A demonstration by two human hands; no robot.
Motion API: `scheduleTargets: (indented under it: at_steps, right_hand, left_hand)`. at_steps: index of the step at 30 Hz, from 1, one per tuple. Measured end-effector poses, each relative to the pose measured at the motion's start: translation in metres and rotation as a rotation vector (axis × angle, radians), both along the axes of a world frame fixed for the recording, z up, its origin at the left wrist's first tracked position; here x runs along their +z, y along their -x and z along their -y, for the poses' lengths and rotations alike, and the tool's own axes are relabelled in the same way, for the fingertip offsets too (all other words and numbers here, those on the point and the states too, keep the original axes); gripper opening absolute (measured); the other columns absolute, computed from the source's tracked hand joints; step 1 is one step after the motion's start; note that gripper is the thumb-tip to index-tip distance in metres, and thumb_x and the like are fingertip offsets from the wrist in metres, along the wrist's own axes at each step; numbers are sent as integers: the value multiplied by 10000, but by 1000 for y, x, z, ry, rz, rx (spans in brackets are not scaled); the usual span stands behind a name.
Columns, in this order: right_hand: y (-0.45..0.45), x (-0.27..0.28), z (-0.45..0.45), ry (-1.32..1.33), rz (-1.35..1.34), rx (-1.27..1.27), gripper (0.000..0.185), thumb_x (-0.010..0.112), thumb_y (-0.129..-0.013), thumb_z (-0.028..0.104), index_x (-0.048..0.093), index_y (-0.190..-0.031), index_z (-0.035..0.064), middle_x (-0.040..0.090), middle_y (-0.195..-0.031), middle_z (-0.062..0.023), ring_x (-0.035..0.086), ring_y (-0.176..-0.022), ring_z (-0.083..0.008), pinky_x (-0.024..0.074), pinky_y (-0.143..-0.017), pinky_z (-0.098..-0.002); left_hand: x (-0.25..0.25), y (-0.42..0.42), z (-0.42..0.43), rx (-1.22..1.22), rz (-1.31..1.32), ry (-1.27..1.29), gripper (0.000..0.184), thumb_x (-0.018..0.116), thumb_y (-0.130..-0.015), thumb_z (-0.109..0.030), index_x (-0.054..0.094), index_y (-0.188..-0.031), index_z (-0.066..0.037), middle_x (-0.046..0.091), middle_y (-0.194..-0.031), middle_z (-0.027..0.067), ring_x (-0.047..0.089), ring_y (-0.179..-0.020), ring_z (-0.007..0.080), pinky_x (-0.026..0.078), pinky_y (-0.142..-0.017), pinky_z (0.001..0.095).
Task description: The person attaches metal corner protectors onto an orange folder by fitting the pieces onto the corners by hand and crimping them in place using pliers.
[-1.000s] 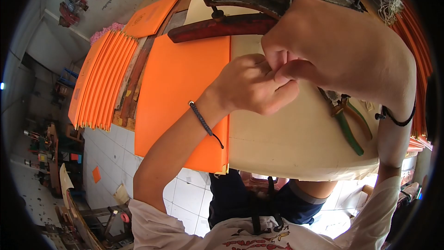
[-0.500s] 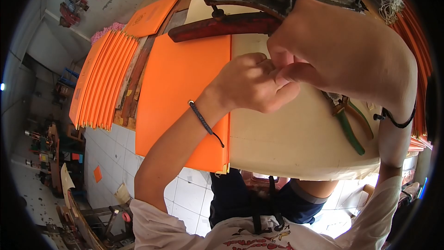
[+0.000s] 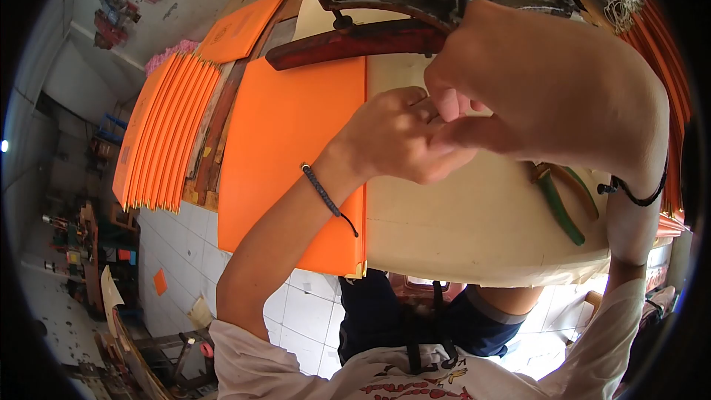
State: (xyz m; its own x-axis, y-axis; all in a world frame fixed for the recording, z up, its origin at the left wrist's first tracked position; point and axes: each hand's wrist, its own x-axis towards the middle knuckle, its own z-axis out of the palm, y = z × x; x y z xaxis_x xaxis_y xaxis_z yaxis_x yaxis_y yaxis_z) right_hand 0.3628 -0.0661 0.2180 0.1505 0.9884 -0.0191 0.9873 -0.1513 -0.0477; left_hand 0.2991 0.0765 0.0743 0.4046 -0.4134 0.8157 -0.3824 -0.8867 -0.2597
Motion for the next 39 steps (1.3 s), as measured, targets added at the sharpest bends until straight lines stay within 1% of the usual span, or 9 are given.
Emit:
scheduleTargets:
  at_steps: [5, 10, 15, 24, 27, 31, 34, 37, 39]
  right_hand:
    - [-17, -18, 5, -203, 59, 176, 149, 739, -780, 202, 715, -854, 75, 680, -845, -62, 653, -913, -239, 531, -779, -364]
    - [-32, -22, 0, -181, 67, 227, 165, 724, -784, 219, 711, -839, 64, 681, -816, -75, 671, -857, -254, 536, -737, -372]
    - [-33, -21, -1, -187, 76, 234, 150, 722, -790, 208, 712, -839, 67, 681, -801, -72, 668, -848, -254, 534, -731, -372]
    - [-23, -23, 0, -196, 117, 212, 124, 720, -802, 190, 713, -838, 71, 680, -773, -66, 662, -832, -254, 530, -719, -373]
    - [-16, -23, 3, -218, 161, 187, 116, 719, -805, 183, 714, -837, 72, 680, -764, -65, 661, -827, -254, 529, -715, -374]
    - [-3, -16, 8, -277, 261, 108, 104, 718, -811, 175, 714, -837, 74, 680, -752, -62, 658, -820, -254, 527, -709, -374]
    - [-17, -9, 10, -223, 260, 104, 96, 719, -814, 172, 718, -848, 83, 680, -756, -54, 651, -829, -246, 524, -718, -371]
    - [-42, 0, 8, -77, 139, 129, 97, 728, -814, 176, 727, -881, 107, 680, -800, -37, 635, -871, -220, 516, -754, -362]
    - [-42, -3, 20, -194, 161, 147, 127, 729, -820, 177, 723, -933, 121, 689, -814, -19, 636, -875, -213, 514, -767, -357]
  left_hand:
    - [2, 5, -1, -6, -71, 28, 123, 662, -722, -71, 576, -669, -141, 585, -617, -25, 611, -602, 135, 510, -541, 259]
    - [4, 9, -6, 65, -104, -144, 133, 688, -744, -106, 590, -664, -148, 579, -598, -39, 608, -601, 130, 526, -561, 264]
    - [3, 3, 2, 16, -80, 40, 162, 689, -740, -112, 577, -628, -147, 575, -580, -32, 603, -581, 127, 528, -561, 260]
    - [4, 5, 0, 2, -94, 22, 107, 690, -729, -102, 600, -676, -125, 616, -663, -20, 614, -585, 132, 548, -569, 267]
    - [3, 3, 1, -41, -73, 82, 111, 670, -724, -82, 586, -670, -131, 604, -664, -23, 605, -582, 126, 524, -543, 259]
    - [3, 6, -9, 64, -25, -192, 135, 648, -713, -64, 556, -651, -140, 570, -676, -26, 570, -568, 117, 459, -505, 256]
    - [3, 3, -6, 100, 14, -159, 156, 658, -706, -64, 534, -645, -137, 534, -661, -29, 538, -561, 119, 409, -519, 264]
    - [10, 7, -9, 209, -13, -187, 204, 731, -648, -60, 538, -604, -110, 588, -728, 8, 532, -581, 178, 379, -516, 293]
    - [12, 2, -13, 244, 31, -156, 165, 726, -652, -68, 564, -655, -98, 576, -716, 20, 516, -565, 187, 366, -519, 304]
